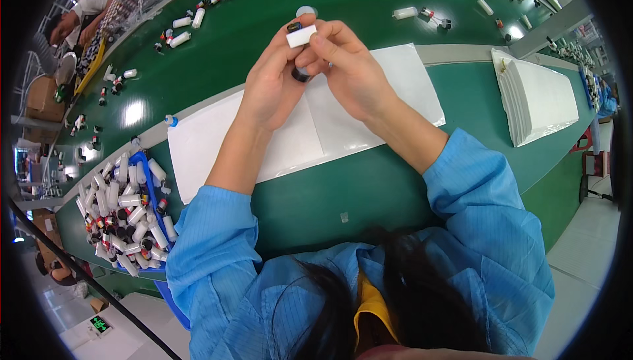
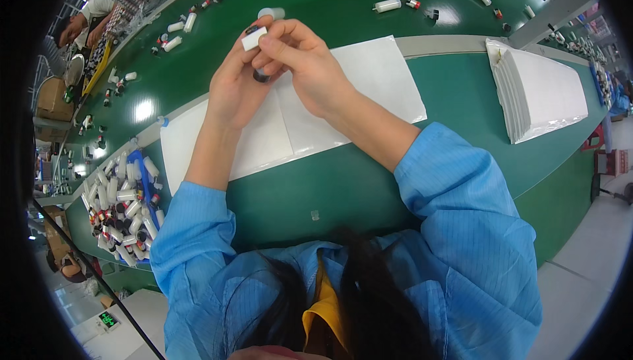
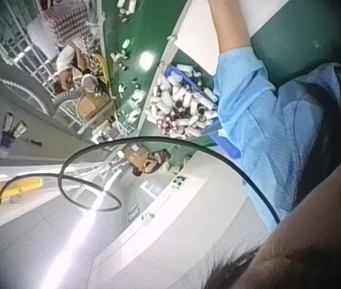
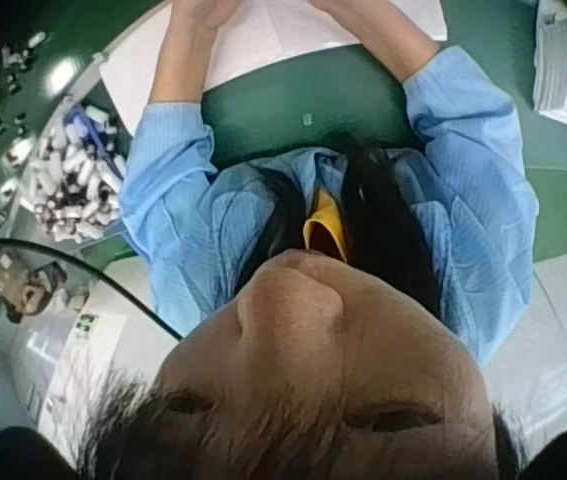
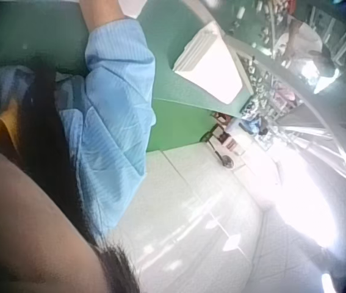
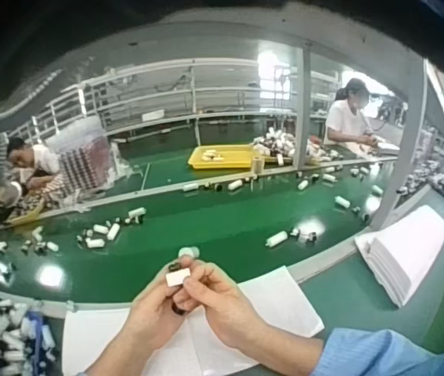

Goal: The person assembles small cylindrical parts by hand, fitting plastic sleeves and metal rings together on a production line.

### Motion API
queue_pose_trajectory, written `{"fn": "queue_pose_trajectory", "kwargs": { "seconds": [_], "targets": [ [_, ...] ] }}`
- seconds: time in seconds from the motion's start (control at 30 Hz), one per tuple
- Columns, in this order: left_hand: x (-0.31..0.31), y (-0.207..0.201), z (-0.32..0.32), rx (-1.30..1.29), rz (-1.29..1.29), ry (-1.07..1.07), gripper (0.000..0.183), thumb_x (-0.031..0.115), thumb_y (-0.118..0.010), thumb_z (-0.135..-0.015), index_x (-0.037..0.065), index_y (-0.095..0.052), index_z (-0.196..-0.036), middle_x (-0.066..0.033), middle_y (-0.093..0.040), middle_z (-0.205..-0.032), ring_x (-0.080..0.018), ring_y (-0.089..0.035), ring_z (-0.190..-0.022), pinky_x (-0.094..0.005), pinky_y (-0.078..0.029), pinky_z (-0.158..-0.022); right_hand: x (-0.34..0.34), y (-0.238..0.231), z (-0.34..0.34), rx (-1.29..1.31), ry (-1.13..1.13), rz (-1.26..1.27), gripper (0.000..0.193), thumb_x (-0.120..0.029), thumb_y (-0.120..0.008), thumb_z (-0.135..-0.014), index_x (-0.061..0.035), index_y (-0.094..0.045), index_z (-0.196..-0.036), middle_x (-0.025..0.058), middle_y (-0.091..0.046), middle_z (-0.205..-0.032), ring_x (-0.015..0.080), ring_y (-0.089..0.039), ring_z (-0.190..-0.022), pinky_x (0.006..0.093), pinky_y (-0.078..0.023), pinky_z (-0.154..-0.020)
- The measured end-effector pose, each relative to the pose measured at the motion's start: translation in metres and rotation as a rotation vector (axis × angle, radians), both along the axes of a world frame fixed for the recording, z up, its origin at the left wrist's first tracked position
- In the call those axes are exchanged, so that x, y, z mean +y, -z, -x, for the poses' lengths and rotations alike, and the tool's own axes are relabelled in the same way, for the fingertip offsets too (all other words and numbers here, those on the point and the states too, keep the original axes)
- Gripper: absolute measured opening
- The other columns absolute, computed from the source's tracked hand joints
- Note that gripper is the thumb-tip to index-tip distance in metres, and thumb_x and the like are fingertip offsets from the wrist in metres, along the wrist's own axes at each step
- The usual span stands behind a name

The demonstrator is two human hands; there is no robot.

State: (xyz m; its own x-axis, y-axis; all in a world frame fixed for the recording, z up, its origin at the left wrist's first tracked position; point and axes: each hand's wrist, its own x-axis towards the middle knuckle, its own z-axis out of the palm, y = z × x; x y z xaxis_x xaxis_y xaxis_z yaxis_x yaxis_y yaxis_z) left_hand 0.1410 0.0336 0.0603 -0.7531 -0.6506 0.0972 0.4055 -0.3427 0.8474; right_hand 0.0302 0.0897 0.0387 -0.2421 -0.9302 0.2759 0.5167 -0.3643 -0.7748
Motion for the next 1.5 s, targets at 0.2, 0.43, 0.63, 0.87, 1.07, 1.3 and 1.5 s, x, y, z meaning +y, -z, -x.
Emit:
{"fn": "queue_pose_trajectory", "kwargs": {
  "seconds": [0.2,0.43,0.63,0.87,1.07,1.3,1.5],
  "targets": [
    [0.003,0.001,0.002,0.008,-0.033,0.004,0.038,0.008,-0.037,-0.084,0.004,-0.041,-0.122,0.0001,-0.043,-0.081,-0.0100,-0.039,-0.076,-0.0256,-0.034,-0.078,-0.002,0.003,0.003,-0.073,-0.016,-0.005,0.012,-0.017,-0.055,-0.085,-0.0061,-0.051,-0.087,0.0046,-0.058,-0.072,0.0114,-0.057,-0.064,0.0239,-0.043,-0.062],
    [0.003,0.007,0.006,0.018,0.152,0.021,0.033,0.021,-0.036,-0.093,0.003,-0.042,-0.120,0.0032,-0.035,-0.066,-0.0087,-0.037,-0.065,-0.0233,-0.035,-0.068,0.002,-0.002,0.000,-0.106,-0.001,-0.061,0.012,-0.018,-0.054,-0.086,-0.0060,-0.051,-0.086,0.0046,-0.058,-0.068,0.0118,-0.057,-0.062,0.0240,-0.042,-0.064],
    [0.001,0.014,0.005,0.070,0.182,0.052,0.037,0.027,-0.033,-0.095,0.000,-0.044,-0.118,0.0028,-0.030,-0.060,-0.0089,-0.035,-0.059,-0.0229,-0.034,-0.061,0.002,-0.003,0.002,-0.120,-0.049,-0.118,0.014,-0.022,-0.053,-0.086,-0.0071,-0.052,-0.087,0.0025,-0.058,-0.062,0.0102,-0.054,-0.058,0.0248,-0.038,-0.073],
    [-0.010,0.013,-0.008,0.113,0.082,0.277,0.046,0.036,-0.028,-0.095,0.000,-0.040,-0.122,-0.0017,-0.042,-0.058,-0.0130,-0.042,-0.059,-0.0261,-0.038,-0.062,0.005,-0.015,0.012,-0.063,-0.150,-0.245,0.035,-0.020,-0.062,-0.079,-0.0012,-0.052,-0.106,0.0080,-0.059,-0.089,0.0155,-0.056,-0.079,0.0301,-0.041,-0.077],
    [-0.020,0.007,-0.002,-0.471,0.620,0.185,0.056,0.046,-0.028,-0.093,-0.002,-0.054,-0.106,-0.0080,-0.062,-0.073,-0.0186,-0.055,-0.078,-0.0344,-0.043,-0.079,0.005,-0.025,0.045,0.426,-0.107,-0.197,0.044,-0.007,-0.063,-0.075,0.0009,-0.047,-0.116,0.0125,-0.060,-0.102,0.0171,-0.058,-0.090,0.0303,-0.044,-0.083],
    [-0.023,0.030,-0.046,-0.777,1.336,-0.389,0.029,0.019,-0.056,-0.082,0.001,-0.057,-0.104,-0.0121,-0.058,-0.103,-0.0277,-0.056,-0.093,-0.0334,-0.044,-0.081,-0.042,-0.018,0.132,1.123,0.301,-0.480,0.056,-0.019,-0.073,-0.066,-0.0007,-0.049,-0.112,0.0107,-0.061,-0.089,0.0172,-0.060,-0.078,0.0309,-0.046,-0.072],
    [-0.006,0.044,-0.069,-0.808,1.558,-0.334,0.036,0.020,-0.055,-0.082,0.007,-0.052,-0.115,-0.0105,-0.048,-0.122,-0.0267,-0.042,-0.115,-0.0370,-0.032,-0.096,-0.023,0.024,0.126,1.531,0.888,-0.179,0.055,-0.022,-0.067,-0.072,-0.0065,-0.044,-0.119,0.0126,-0.049,-0.109,0.0272,-0.051,-0.095,0.0357,-0.044,-0.078]
  ]
}}
